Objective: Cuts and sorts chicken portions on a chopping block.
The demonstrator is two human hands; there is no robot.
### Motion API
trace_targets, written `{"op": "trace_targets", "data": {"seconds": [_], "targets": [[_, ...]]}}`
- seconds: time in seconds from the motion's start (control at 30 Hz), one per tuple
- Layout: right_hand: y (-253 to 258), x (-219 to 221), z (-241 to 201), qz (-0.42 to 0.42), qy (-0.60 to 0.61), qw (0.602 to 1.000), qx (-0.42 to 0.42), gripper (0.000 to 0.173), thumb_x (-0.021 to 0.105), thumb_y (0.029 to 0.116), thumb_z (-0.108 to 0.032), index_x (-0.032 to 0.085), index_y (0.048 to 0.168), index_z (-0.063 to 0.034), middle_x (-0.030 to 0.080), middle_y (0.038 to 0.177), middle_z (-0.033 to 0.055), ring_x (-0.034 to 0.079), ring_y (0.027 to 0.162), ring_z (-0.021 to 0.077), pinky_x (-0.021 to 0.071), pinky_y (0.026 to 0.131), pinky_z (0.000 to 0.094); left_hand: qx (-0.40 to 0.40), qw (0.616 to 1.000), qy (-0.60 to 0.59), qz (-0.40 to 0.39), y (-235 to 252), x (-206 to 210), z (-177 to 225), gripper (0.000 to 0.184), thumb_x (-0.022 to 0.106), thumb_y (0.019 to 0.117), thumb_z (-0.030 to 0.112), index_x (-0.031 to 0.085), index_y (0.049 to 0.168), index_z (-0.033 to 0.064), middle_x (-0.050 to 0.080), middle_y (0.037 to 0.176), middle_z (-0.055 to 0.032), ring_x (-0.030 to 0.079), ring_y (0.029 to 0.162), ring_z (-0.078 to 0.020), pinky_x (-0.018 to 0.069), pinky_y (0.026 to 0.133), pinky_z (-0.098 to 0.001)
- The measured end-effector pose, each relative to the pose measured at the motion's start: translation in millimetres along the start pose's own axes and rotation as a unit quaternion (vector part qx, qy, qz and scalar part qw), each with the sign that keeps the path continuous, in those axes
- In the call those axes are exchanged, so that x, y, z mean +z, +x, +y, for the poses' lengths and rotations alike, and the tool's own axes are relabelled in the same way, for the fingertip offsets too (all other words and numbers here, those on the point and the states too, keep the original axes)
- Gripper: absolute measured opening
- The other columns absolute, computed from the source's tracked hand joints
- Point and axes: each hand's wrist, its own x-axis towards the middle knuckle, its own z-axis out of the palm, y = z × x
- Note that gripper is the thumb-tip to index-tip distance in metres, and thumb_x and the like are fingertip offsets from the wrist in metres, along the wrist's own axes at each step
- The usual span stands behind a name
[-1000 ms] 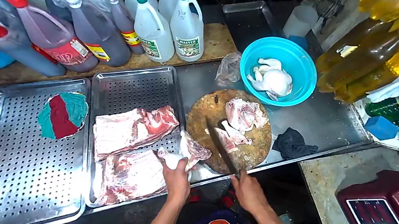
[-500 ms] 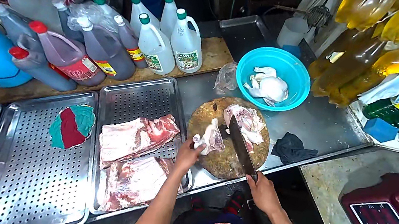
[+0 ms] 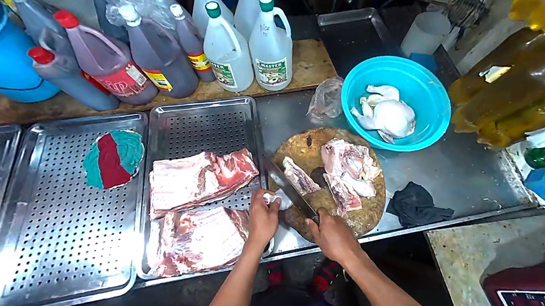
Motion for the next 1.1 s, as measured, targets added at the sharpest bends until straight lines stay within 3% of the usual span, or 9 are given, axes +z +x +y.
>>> {"op": "trace_targets", "data": {"seconds": [0.3, 0.4, 0.5, 0.6, 0.67, 0.77, 0.87, 0.97, 1.1], "targets": [[-9.1, -20.6, 5.9, 0.051, 0.06, 0.997, 0.009, 0.047, 0.051, 0.1058, -0.048, 0.06, 0.122, -0.0048, 0.067, 0.099, 0.0159, 0.069, 0.095, 0.0316, 0.0556, 0.087, 0.0524, -0.033, 0.999, 0.023, -0.036, 50.7, -24.1, 6.0, 0.036, 0.073, 0.0932, 0.017, 0.061, 0.123, 0.0005, 0.07, 0.109, -0.0174, 0.07, 0.103, -0.0284, 0.0562, 0.095, -0.0501], [-30.1, -60.3, -24.6, 0.132, 0.108, 0.984, -0.047, 0.044, 0.05, 0.1061, -0.048, 0.063, 0.115, -0.0067, 0.065, 0.085, 0.011, 0.066, 0.079, 0.0266, 0.0561, 0.076, 0.0499, -0.035, 0.999, 0.012, -0.027, 49.3, -26.3, 7.8, 0.037, 0.077, 0.0898, 0.016, 0.063, 0.12, 0.0003, 0.071, 0.106, -0.0166, 0.07, 0.101, -0.0279, 0.0567, 0.094, -0.0492], [-54.9, -96.6, -61.2, 0.288, 0.228, 0.915, -0.169, 0.033, 0.056, 0.104, -0.043, 0.063, 0.107, -0.0107, 0.061, 0.065, 0.0007, 0.063, 0.054, 0.0151, 0.0573, 0.054, 0.0388, -0.024, 0.999, 0.027, -0.031, 44.2, -25.9, 12.7, 0.033, 0.077, 0.0901, 0.016, 0.065, 0.117, 0.0023, 0.072, 0.102, -0.0149, 0.071, 0.096, -0.0259, 0.0582, 0.09, -0.0484], [-51.8, -93.8, -88.0, 0.408, 0.3, 0.815, -0.281, 0.032, 0.056, 0.1034, -0.041, 0.059, 0.11, -0.0095, 0.061, 0.067, -0.0032, 0.062, 0.052, 0.0099, 0.0588, 0.048, 0.0337, -0.013, 0.999, 0.036, -0.032, 44.1, -24.3, 12.8, 0.031, 0.076, 0.0903, 0.016, 0.065, 0.116, 0.0025, 0.071, 0.102, -0.0145, 0.07, 0.095, -0.0258, 0.0581, 0.09, -0.0482], [-25.8, -40.7, -68.5, 0.403, 0.231, 0.858, -0.219, 0.042, 0.055, 0.1032, -0.041, 0.061, 0.112, -0.0012, 0.065, 0.07, 0.0029, 0.066, 0.058, 0.015, 0.0605, 0.055, 0.038, -0.009, 0.999, 0.033, -0.028, 43.7, -23.5, 9.5, 0.031, 0.077, 0.0898, 0.016, 0.066, 0.116, 0.0026, 0.072, 0.101, -0.014, 0.071, 0.094, -0.0252, 0.0584, 0.089, -0.0475], [7.2, 29.7, -23.2, 0.122, 0.012, 0.992, 0.019, 0.055, 0.04, 0.1075, -0.051, 0.057, 0.129, -0.0032, 0.072, 0.103, 0.0185, 0.073, 0.098, 0.0361, 0.0586, 0.084, 0.0566, -0.019, 0.999, 0.009, -0.031, 43.8, -22.5, 3.7, 0.032, 0.078, 0.0893, 0.017, 0.067, 0.116, 0.0027, 0.072, 0.103, -0.0132, 0.07, 0.097, -0.0226, 0.0578, 0.092, -0.0451], [7.5, 26.4, -19.3, 0.027, -0.028, 0.997, 0.072, 0.054, 0.04, 0.1082, -0.05, 0.056, 0.131, -0.0038, 0.07, 0.112, 0.0207, 0.07, 0.106, 0.0389, 0.0572, 0.088, 0.0584, -0.022, 0.995, -0.096, -0.025, 47.5, -26.2, -11.2, 0.029, 0.078, 0.0882, 0.014, 0.07, 0.112, 0.0018, 0.073, 0.101, -0.011, 0.071, 0.091, -0.0183, 0.0598, 0.086, -0.04], [-2.9, 16.1, 0.8, 0.08, 0.028, 0.994, 0.064, 0.053, 0.042, 0.1075, -0.05, 0.057, 0.127, -0.0038, 0.071, 0.099, 0.0186, 0.072, 0.096, 0.0367, 0.0584, 0.084, 0.0557, -0.033, 0.944, -0.328, 0.008, 51.6, -35.2, -27.3, 0.021, 0.07, 0.094, 0.005, 0.064, 0.11, -0.0063, 0.069, 0.083, -0.0101, 0.062, 0.064, -0.0147, 0.0556, 0.061, -0.0322], [-31.2, 0.7, 45.0, 0.152, 0.16, 0.974, 0.054, 0.048, 0.049, 0.1058, -0.05, 0.061, 0.122, -0.0059, 0.067, 0.085, 0.0126, 0.069, 0.078, 0.029, 0.0577, 0.075, 0.0523, -0.095, 0.849, -0.518, 0.039, 62.9, -56.8, -22.8, 0.031, 0.038, 0.1127, 0.024, 0.054, 0.124, -0.0012, 0.068, 0.101, -0.0131, 0.069, 0.092, -0.0231, 0.0597, 0.087, -0.0454]]}}
